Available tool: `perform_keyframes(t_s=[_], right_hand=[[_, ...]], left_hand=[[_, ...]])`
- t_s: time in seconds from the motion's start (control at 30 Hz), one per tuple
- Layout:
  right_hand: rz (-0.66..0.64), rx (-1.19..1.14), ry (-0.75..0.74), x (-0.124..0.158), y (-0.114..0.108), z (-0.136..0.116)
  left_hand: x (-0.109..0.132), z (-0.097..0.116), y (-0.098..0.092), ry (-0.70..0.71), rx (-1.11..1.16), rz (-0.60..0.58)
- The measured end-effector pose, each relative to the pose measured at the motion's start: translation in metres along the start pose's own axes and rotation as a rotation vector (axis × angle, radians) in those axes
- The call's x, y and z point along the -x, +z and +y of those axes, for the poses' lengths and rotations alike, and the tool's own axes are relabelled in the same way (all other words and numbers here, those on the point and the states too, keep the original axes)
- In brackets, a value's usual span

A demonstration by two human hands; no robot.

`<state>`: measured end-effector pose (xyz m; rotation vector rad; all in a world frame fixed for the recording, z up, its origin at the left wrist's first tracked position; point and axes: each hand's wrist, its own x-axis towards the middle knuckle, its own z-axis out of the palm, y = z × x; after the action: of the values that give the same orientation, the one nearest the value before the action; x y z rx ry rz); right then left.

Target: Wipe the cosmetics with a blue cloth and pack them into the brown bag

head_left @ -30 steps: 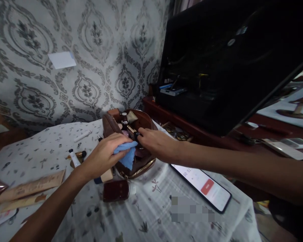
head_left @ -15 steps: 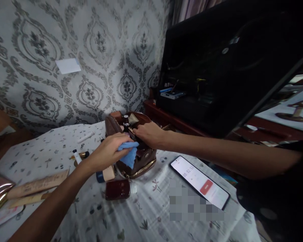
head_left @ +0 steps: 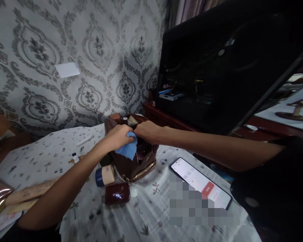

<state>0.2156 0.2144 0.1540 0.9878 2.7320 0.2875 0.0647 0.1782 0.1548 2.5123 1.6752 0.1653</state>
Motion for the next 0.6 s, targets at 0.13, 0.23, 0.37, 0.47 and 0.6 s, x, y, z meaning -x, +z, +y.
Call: perform_keyframes(t_s=[0.13,0.23,0.37,0.47,0.6], right_hand=[[-0.005,0.031,0.036,0.004,-0.004,-0.003],[0.005,0.054,0.037,0.012,-0.011,-0.006],[0.007,0.12,0.006,0.029,-0.015,-0.015],[-0.046,0.139,-0.092,0.038,-0.009,-0.02],[-0.133,0.05,-0.205,0.038,0.002,-0.021]], left_hand=[[-0.013,0.01,0.005,-0.122,-0.115,-0.038],[-0.018,0.016,0.008,-0.175,-0.138,-0.095],[-0.022,0.017,0.012,-0.134,-0.144,-0.084],[-0.022,0.018,0.015,-0.158,-0.177,-0.06],[-0.022,0.023,0.015,-0.164,-0.192,-0.06]])
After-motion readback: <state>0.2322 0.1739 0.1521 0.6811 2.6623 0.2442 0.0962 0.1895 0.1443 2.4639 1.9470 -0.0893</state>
